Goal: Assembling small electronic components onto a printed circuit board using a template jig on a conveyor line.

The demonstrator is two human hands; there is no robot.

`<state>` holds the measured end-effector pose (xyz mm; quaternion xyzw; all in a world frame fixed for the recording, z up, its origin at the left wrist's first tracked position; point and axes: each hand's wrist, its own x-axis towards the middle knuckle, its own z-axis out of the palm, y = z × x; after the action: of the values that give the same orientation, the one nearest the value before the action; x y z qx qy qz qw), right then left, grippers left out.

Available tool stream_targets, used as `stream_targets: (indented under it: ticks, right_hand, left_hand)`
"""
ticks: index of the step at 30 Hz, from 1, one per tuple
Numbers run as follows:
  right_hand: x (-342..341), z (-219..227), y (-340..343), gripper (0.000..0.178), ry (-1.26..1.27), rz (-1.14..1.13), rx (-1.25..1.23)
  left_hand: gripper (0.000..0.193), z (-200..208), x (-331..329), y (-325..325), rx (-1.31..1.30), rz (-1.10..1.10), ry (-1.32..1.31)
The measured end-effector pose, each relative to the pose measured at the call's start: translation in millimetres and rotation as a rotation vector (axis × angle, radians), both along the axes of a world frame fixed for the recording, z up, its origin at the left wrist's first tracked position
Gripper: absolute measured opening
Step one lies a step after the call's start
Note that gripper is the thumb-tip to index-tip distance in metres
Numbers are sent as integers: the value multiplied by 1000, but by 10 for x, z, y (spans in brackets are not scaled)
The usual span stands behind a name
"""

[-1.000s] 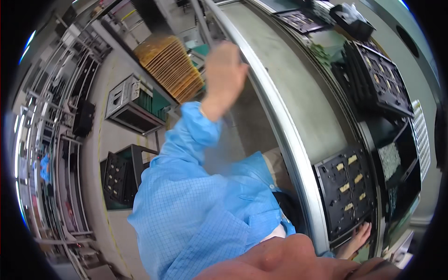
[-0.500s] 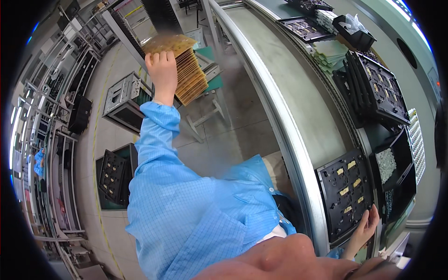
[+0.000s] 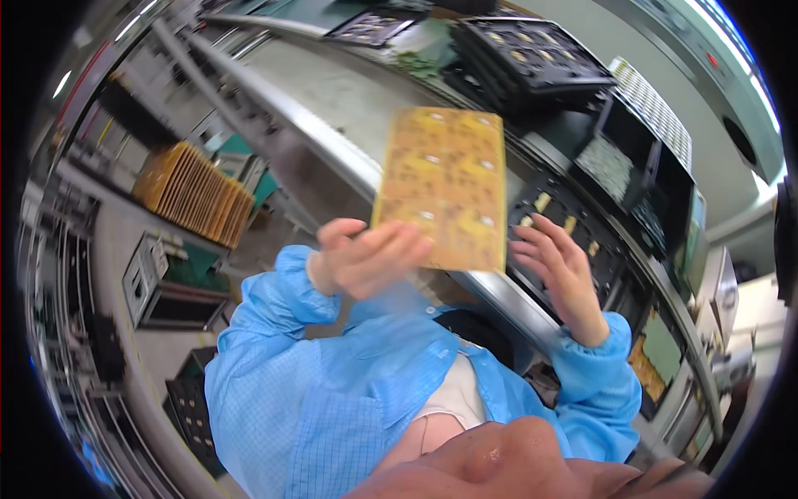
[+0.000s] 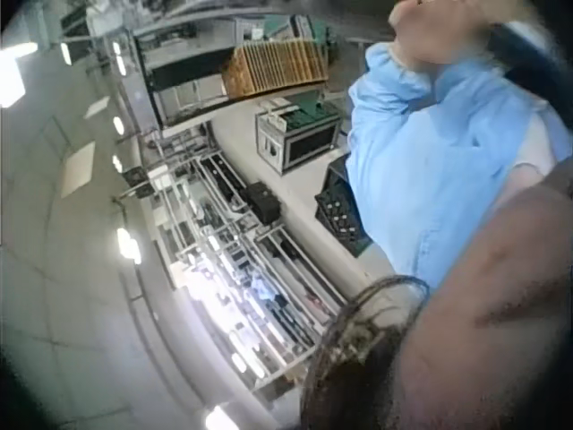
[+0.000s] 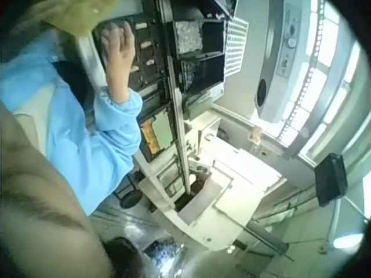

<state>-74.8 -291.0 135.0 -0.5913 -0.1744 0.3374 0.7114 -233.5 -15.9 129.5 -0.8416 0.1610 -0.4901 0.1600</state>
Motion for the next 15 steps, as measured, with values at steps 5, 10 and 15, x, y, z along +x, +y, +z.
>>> stream_targets:
  ticks: [5, 10, 15]
  right_hand:
    - [13, -112, -203, 42, 125, -140, 94]
    - [74, -245, -614, 37, 91, -397, 208]
    - [2, -338, -710, 38, 37, -582, 279]
  left_hand:
    - [16, -313, 588, -412, 80, -488, -50]
    - [34, -251, 976, -663, -78, -641, 346]
    - [59, -223, 1391, -891, -1035, -703, 880]
